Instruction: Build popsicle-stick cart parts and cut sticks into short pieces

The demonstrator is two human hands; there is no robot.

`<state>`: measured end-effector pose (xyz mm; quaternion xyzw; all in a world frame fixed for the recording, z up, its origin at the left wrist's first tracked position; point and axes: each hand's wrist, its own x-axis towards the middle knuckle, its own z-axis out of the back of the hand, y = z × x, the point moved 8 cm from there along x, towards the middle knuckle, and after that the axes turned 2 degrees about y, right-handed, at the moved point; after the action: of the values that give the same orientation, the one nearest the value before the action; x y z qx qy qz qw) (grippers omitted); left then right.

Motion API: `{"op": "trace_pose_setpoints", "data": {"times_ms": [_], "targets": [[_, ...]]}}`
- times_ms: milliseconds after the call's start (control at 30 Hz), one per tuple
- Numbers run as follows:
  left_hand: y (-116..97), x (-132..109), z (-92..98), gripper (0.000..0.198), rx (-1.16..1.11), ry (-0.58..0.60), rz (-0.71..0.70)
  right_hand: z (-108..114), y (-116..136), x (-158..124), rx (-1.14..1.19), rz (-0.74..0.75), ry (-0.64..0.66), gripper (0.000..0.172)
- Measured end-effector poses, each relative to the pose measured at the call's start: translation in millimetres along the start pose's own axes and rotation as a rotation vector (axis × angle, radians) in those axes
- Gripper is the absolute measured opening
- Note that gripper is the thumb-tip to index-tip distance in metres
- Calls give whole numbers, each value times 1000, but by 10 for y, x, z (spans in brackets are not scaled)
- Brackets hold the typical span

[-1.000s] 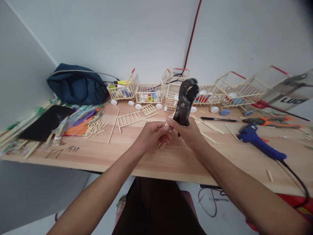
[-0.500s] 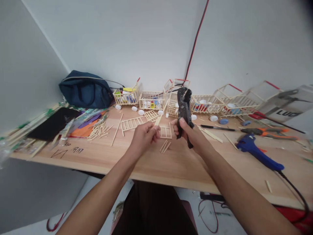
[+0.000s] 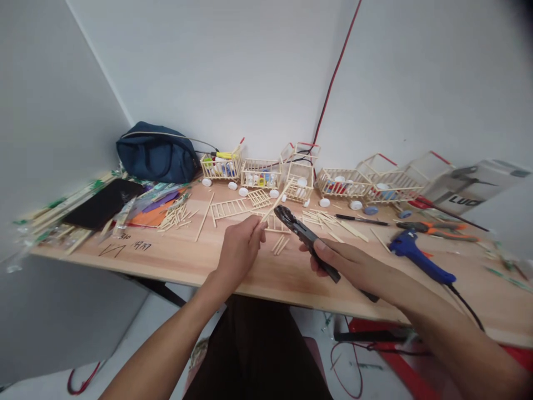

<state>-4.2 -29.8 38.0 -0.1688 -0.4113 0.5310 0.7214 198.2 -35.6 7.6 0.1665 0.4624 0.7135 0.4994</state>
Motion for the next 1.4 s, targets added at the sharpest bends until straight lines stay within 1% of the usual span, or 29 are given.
{"op": "trace_pose_setpoints", "data": {"times_ms": [167,367,467,567,833,1000,1133,1233,1400], "targets": [[-90,-142,29,28,156,-16,-12,-92,12,-68,-36,-20,6,64],[-171,-307,-59,22,429,-20,-103,-190,56,-94,-59,2,15,65],[-204,-362,-73,18,571,-28,-103,-222,120,-106,-95,4,16,68],[-223,-402,-67,15,651,-12,-85,-249,187,-120,-163,19,4,67],[-193,-494,-23,16,762,41,-47,-333,339,-148,-317,50,-62,63],[-99,-550,4,17,806,84,-17,-430,456,-90,-375,49,-35,59],[3,-588,32,16,817,105,6,-491,455,8,-430,14,-33,59],[62,-607,45,14,822,118,26,-547,487,68,-472,40,-11,57],[123,-617,21,13,819,159,66,-574,496,115,-554,6,14,59]]}}
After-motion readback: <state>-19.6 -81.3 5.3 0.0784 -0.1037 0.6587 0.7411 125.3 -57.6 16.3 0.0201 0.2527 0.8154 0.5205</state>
